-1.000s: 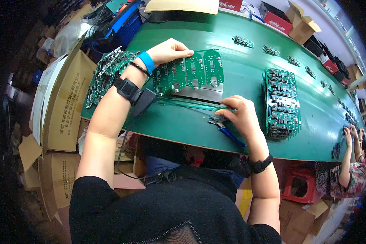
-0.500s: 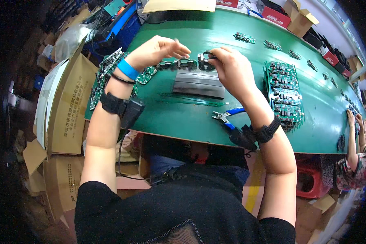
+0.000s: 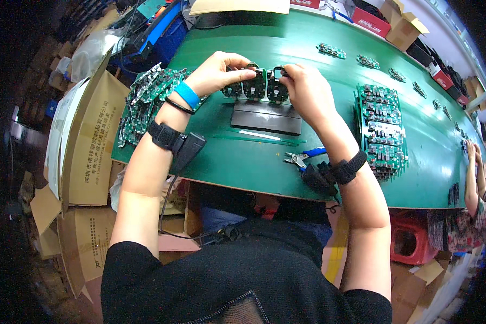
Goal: The person uses pliers to trim the edges of green circuit boards, separating individual units from larger panels. They place the trimmed boards into a cardboard box and continue processing the stack of panels on the green workbench.
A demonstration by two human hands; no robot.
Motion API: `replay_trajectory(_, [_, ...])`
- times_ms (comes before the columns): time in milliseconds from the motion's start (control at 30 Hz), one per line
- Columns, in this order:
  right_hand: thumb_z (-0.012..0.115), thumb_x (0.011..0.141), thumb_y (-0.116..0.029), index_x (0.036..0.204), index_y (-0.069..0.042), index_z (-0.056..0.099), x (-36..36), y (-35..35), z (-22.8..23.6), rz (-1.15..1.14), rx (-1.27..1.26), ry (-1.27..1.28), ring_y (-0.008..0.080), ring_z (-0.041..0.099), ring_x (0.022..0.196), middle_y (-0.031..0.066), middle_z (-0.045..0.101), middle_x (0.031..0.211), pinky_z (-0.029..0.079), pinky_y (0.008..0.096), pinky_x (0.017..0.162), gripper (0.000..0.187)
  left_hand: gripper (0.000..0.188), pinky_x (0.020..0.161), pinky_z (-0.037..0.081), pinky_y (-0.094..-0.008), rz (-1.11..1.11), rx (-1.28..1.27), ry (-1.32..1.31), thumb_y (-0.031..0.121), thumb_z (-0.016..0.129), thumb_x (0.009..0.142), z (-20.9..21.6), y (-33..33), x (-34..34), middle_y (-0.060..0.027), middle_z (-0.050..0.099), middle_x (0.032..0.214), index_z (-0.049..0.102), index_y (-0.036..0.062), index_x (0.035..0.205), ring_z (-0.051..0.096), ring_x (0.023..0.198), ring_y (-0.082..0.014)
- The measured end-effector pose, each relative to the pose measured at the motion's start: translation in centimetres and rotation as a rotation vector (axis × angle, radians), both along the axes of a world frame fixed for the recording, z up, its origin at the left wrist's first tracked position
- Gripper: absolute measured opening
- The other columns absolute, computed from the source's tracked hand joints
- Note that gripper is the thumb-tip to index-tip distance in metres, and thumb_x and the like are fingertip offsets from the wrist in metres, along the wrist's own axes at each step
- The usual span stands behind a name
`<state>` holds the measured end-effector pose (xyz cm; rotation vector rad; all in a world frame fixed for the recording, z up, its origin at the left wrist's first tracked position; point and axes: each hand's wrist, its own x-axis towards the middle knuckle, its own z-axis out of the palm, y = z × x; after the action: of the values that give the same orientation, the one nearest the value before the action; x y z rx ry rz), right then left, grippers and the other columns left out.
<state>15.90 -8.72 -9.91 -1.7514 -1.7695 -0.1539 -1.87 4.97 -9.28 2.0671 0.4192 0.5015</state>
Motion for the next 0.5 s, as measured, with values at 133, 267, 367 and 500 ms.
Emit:
replay_trajectory(133, [0.058,0.080,-0.021,0.089,-0.003,0.062,1.0,2.4,-0.9,-0.044,0.008,-0.052,0.0327,0.058,0.087,0.0161,0.059,0.090,0.047,0.0396,0.076,0.021,0.030,0.069,0.045,-0.0218,0.090,0.070,0.111,0.027,0.065,0.082,-0.8,3.2,1.9,-0.0025,0.065,0.083,0.066,0.0014,0.098,0.055,0.075,-0.0068])
replay_trajectory(267, [0.058,0.077,-0.026,0.079,-0.002,0.065,2.7,5.8,-2.0,-0.069,-0.177,0.041,0.0346,0.062,0.074,0.0194,0.063,0.077,0.049,0.0411,0.071,0.026,0.039,0.070,0.044,-0.0242,0.078,0.111,0.372,0.039,0.066,0.079,-1.8,6.9,4.0,-0.0024,0.066,0.083,0.069,0.0030,0.093,0.054,0.075,-0.0078])
replay_trajectory(367, [0.055,0.075,-0.027,0.084,-0.001,0.065,3.4,6.8,-2.1,-0.077,-0.368,0.137,0.0348,0.062,0.077,0.0205,0.064,0.080,0.049,0.0401,0.073,0.029,0.037,0.072,0.043,-0.0231,0.101,-0.124,0.394,0.037,0.068,0.078,-2.4,7.3,3.9,-0.0031,0.066,0.085,0.069,0.0034,0.094,0.054,0.078,-0.0084])
replay_trajectory(500, [0.057,0.073,-0.025,0.090,0.000,0.065,4.1,7.8,-4.1,-0.088,-0.327,0.299,0.0334,0.062,0.084,0.0217,0.064,0.088,0.047,0.0390,0.078,0.031,0.033,0.068,0.042,-0.0231,0.178,-0.272,0.247,0.032,0.070,0.078,-2.9,7.5,2.7,-0.0026,0.065,0.083,0.068,0.0019,0.092,0.054,0.074,-0.0089])
